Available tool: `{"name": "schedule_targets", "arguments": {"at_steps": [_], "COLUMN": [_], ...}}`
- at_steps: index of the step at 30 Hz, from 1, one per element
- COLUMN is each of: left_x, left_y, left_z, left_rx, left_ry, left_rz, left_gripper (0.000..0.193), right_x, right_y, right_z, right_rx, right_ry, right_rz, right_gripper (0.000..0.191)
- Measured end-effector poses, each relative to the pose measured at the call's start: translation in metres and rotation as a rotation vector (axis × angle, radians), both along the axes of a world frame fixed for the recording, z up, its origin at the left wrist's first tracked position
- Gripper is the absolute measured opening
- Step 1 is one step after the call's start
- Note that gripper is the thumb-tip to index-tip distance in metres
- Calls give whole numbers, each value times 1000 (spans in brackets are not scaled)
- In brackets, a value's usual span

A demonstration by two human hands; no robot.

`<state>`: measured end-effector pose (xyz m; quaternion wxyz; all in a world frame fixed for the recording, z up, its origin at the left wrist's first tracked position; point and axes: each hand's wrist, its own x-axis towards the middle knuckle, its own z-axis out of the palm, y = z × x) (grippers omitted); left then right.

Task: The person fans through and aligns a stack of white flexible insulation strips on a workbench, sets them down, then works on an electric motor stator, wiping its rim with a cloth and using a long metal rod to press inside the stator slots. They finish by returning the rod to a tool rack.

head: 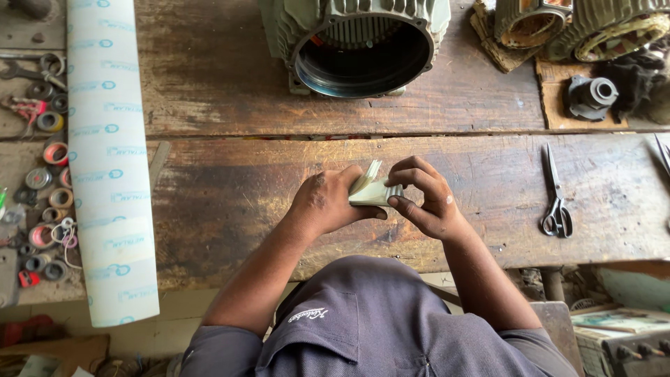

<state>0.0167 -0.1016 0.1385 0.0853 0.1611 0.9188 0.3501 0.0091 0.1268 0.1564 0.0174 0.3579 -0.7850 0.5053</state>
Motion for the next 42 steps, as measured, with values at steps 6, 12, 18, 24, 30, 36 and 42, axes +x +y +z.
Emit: {"name": "schedule_targets", "arguments": {"at_steps": [6, 12, 18, 24, 30, 36, 42], "left_x": [-8, -19, -26, -24, -22, -19, -14], "left_y": [-16, -19, -22, -27, -31, -30, -29], "left_z": [-5, -9, -10, -11, -11, -10, -11], "left_rx": [39, 5, 16, 59, 62, 53, 36], "left_ry": [61, 3, -17, 5, 38, 57, 44], "left_rz": [-41, -100, -118, -109, -102, -92, -103], "left_gripper": [79, 80, 80, 81, 81, 81, 81], "right_x": [1, -3, -5, -4, -2, 2, 6], "right_y": [-12, -18, -22, -27, -33, -34, -32], "right_z": [-5, -6, -2, 0, 1, 5, 2], "right_rx": [28, 15, 70, 62, 68, 86, 60], "right_ry": [94, -35, -15, 29, 60, 174, 93], "right_rz": [-48, -93, -71, -98, -115, -142, -83], "right_gripper": [18, 42, 52, 32, 29, 24, 18]}}
